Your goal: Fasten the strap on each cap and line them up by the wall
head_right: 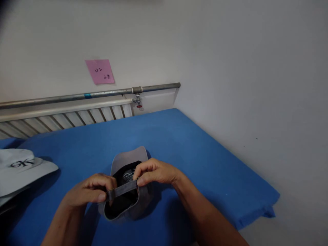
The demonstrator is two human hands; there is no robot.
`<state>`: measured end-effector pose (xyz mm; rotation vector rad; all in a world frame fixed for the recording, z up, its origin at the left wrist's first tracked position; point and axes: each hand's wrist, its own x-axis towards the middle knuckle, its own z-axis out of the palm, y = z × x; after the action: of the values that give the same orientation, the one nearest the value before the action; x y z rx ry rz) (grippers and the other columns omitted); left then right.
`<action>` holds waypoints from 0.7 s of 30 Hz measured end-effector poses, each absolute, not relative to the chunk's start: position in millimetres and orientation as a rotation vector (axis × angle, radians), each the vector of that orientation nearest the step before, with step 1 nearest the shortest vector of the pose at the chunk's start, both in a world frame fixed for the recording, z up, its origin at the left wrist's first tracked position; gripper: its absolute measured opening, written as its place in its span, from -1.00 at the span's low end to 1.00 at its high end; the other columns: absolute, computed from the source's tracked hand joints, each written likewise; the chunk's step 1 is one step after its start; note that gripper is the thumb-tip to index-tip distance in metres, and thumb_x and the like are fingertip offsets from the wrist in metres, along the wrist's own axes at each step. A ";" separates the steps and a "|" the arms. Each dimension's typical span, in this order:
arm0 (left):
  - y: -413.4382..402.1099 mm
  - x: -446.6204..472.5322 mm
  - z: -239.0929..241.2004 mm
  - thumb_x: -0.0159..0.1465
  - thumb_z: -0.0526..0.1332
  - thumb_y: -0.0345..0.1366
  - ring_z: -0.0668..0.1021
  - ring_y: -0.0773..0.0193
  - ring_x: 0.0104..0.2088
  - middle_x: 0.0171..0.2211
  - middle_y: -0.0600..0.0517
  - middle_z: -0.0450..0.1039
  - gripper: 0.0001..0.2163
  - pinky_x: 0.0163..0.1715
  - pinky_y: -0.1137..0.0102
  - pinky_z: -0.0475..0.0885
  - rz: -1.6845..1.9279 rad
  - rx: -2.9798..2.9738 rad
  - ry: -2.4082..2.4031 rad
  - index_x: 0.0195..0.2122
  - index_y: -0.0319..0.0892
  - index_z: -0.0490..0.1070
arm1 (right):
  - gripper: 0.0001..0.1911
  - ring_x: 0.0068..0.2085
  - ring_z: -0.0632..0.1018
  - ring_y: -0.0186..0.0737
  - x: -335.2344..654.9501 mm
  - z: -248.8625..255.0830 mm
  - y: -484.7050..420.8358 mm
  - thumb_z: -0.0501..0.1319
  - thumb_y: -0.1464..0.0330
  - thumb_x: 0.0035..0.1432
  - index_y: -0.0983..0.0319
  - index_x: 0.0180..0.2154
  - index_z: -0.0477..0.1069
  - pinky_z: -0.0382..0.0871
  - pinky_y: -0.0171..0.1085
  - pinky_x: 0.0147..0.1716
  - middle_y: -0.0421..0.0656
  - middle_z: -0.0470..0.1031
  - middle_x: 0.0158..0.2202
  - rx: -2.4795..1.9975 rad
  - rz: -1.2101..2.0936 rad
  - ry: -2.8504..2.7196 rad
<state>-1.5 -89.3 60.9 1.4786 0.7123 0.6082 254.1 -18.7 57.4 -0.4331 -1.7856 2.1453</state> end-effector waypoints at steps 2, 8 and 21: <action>-90.4 -2.0 61.0 0.09 0.33 -0.04 0.47 0.25 -0.44 -0.44 -0.03 0.52 -0.73 -0.42 0.40 0.34 0.568 1.450 0.688 -0.31 -0.12 0.59 | -0.87 -0.47 0.43 -0.45 253.6 60.2 -21.4 0.33 0.40 -0.08 0.30 -0.39 0.52 0.27 -0.43 -0.46 -0.26 0.49 -0.49 -0.414 2.169 -1.830; -90.2 1.9 57.3 0.05 0.37 -0.01 0.44 0.34 -0.52 -0.46 -0.01 0.52 -0.60 -0.48 0.47 0.33 0.459 1.418 0.597 -0.17 -0.16 0.56 | -0.84 -0.49 0.40 -0.48 248.6 63.3 -26.3 0.35 0.38 -0.09 0.30 -0.37 0.54 0.24 -0.43 -0.45 -0.29 0.46 -0.50 -0.400 2.158 -1.941; -90.3 37.4 56.5 0.03 0.38 -0.28 0.47 0.37 -0.46 -0.36 0.01 0.51 -0.58 -0.46 0.51 0.35 0.455 1.296 0.528 -0.04 -0.12 0.46 | -0.79 -0.50 0.40 -0.45 245.0 59.1 -24.8 0.43 0.38 -0.21 0.26 -0.42 0.51 0.24 -0.40 -0.45 -0.27 0.47 -0.50 -0.519 2.007 -1.697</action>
<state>37.4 -90.3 56.5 1.2964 0.5282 0.4545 245.0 -24.8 59.1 -0.5189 -1.6965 2.0074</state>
